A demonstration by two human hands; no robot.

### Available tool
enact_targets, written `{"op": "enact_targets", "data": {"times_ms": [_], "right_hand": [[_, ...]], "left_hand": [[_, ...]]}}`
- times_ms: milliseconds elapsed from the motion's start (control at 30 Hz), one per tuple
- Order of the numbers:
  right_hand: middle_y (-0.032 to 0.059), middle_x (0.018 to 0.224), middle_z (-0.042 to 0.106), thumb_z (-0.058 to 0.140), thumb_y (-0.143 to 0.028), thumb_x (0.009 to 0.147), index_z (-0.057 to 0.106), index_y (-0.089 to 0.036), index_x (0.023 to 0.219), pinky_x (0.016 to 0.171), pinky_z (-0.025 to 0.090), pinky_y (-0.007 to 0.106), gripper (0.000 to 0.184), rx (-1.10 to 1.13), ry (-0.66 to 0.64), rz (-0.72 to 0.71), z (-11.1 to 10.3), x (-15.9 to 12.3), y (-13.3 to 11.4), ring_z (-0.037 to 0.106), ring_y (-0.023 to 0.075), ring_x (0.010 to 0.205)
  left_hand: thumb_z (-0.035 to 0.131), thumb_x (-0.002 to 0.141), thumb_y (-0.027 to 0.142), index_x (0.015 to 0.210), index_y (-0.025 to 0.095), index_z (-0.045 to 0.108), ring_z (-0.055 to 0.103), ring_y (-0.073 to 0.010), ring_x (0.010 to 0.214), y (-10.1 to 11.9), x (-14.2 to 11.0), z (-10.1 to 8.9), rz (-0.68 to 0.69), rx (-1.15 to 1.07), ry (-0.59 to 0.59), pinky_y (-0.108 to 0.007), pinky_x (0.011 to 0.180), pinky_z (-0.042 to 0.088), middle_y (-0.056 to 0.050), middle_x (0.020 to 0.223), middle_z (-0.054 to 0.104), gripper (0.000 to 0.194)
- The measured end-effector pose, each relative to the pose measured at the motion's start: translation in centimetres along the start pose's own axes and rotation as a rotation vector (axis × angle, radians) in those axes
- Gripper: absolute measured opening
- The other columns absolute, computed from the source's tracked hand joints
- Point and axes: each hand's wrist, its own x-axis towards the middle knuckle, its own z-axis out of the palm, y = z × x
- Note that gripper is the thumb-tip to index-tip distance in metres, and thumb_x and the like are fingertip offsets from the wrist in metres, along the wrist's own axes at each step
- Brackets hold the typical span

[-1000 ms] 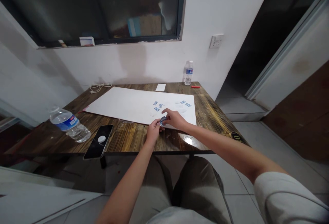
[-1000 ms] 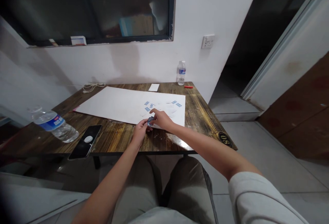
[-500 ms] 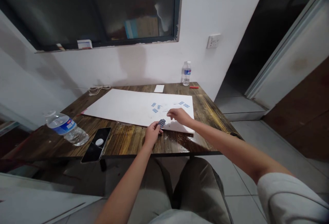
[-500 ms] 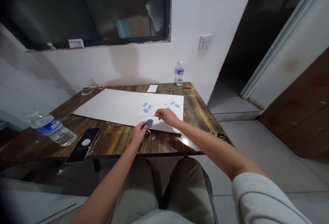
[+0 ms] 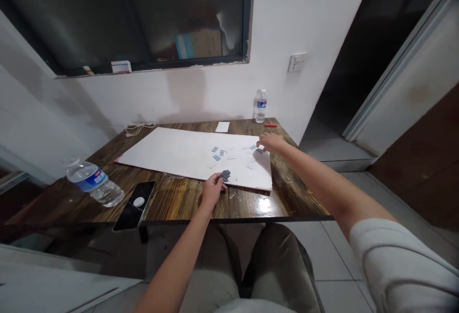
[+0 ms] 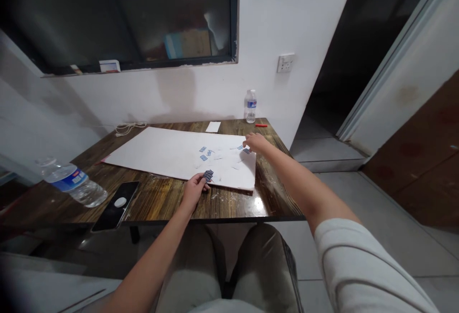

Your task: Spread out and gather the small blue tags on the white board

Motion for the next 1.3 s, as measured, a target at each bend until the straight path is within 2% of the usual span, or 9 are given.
{"op": "enact_targets", "data": {"times_ms": [267, 467, 667, 733, 833, 967, 1100, 1200, 1300], "right_hand": [[0.0114, 0.114, 0.062, 0.082, -0.022, 0.068, 0.073, -0.026, 0.104, 0.074, 0.036, 0.029, 0.037, 0.002, -0.071, -0.051, 0.7, 2.3, 0.1, 0.05, 0.0271, 0.109], [0.0108, 0.111, 0.065, 0.078, -0.014, 0.068, 0.071, -0.021, 0.095, 0.07, 0.035, 0.028, 0.029, 0.012, -0.047, -0.023, 2.0, 2.7, -0.4, 0.053, 0.0266, 0.105], [0.0039, 0.088, 0.071, 0.068, -0.013, 0.074, 0.069, -0.021, 0.086, 0.061, 0.032, 0.025, 0.014, 0.122, -0.073, 0.027, 1.5, 1.3, -0.7, 0.06, 0.0169, 0.079], [0.0041, 0.086, 0.071, 0.065, -0.013, 0.077, 0.07, -0.02, 0.084, 0.06, 0.032, 0.025, 0.011, 0.177, -0.029, 0.053, 1.2, 0.7, -0.9, 0.059, 0.0157, 0.075], [0.0062, 0.09, 0.071, 0.064, -0.016, 0.079, 0.07, -0.018, 0.083, 0.063, 0.034, 0.024, 0.007, 0.312, 0.148, 0.029, 0.3, -0.3, -1.8, 0.059, 0.0153, 0.076], [0.0024, 0.078, 0.068, 0.069, -0.02, 0.077, 0.068, -0.017, 0.077, 0.064, 0.038, 0.023, 0.003, 0.663, 0.379, -0.013, -1.6, -1.7, -5.8, 0.057, 0.0137, 0.07], [-0.0015, 0.068, 0.065, 0.077, -0.03, 0.073, 0.067, -0.018, 0.074, 0.06, 0.039, 0.022, 0.015, 1.01, 0.359, -0.104, -2.5, -2.8, -12.1, 0.056, 0.0122, 0.063], [-0.0023, 0.066, 0.064, 0.079, -0.026, 0.071, 0.066, -0.018, 0.072, 0.06, 0.037, 0.022, 0.014, 1.049, 0.354, -0.12, -2.2, -3.0, -15.8, 0.055, 0.0113, 0.062], [-0.0025, 0.067, 0.064, 0.078, -0.024, 0.072, 0.066, -0.019, 0.073, 0.06, 0.035, 0.022, 0.013, 0.989, 0.384, -0.046, -1.5, -2.8, -17.6, 0.053, 0.011, 0.062]], "left_hand": [[0.064, 0.072, 0.034, 0.092, 0.014, 0.069, 0.059, -0.01, 0.051, -0.4, 0.0, -0.1, 0.002, -0.007, 0.008, -0.02, 0.049, 0.042, -0.004, 0.074, 0.07, 0.029], [0.064, 0.072, 0.034, 0.092, 0.014, 0.069, 0.059, -0.0102, 0.051, -0.6, 0.1, -0.1, -0.008, -0.011, 0.012, -0.02, 0.048, 0.042, -0.004, 0.073, 0.069, 0.029], [0.066, 0.071, 0.035, 0.091, 0.014, 0.069, 0.06, -0.0104, 0.052, -0.5, 0.2, -0.1, -0.017, -0.022, 0.014, -0.02, 0.047, 0.043, -0.004, 0.074, 0.07, 0.029], [0.067, 0.071, 0.035, 0.091, 0.014, 0.069, 0.061, -0.0106, 0.052, -0.5, 0.2, -0.1, -0.025, -0.032, 0.015, -0.019, 0.048, 0.044, -0.004, 0.073, 0.07, 0.029], [0.069, 0.07, 0.034, 0.091, 0.013, 0.069, 0.062, -0.0111, 0.053, -0.6, 0.2, -0.1, -0.049, -0.055, 0.022, -0.019, 0.048, 0.044, -0.005, 0.074, 0.071, 0.03], [0.069, 0.071, 0.032, 0.092, 0.013, 0.069, 0.064, -0.0115, 0.055, -0.6, 0.2, -0.1, -0.07, -0.105, 0.05, -0.02, 0.049, 0.046, -0.006, 0.078, 0.073, 0.029], [0.071, 0.072, 0.031, 0.093, 0.012, 0.069, 0.066, -0.013, 0.057, -0.7, 0.3, -0.1, -0.091, -0.144, 0.056, -0.021, 0.052, 0.049, -0.006, 0.076, 0.073, 0.029], [0.072, 0.072, 0.031, 0.096, 0.013, 0.07, 0.067, -0.0148, 0.057, -0.7, 0.3, -0.2, -0.09, -0.142, 0.039, -0.022, 0.052, 0.049, -0.005, 0.071, 0.072, 0.03], [0.071, 0.073, 0.032, 0.097, 0.014, 0.071, 0.066, -0.0153, 0.056, -0.7, 0.3, -0.3, -0.088, -0.147, 0.023, -0.023, 0.051, 0.047, -0.004, 0.069, 0.071, 0.03]]}}
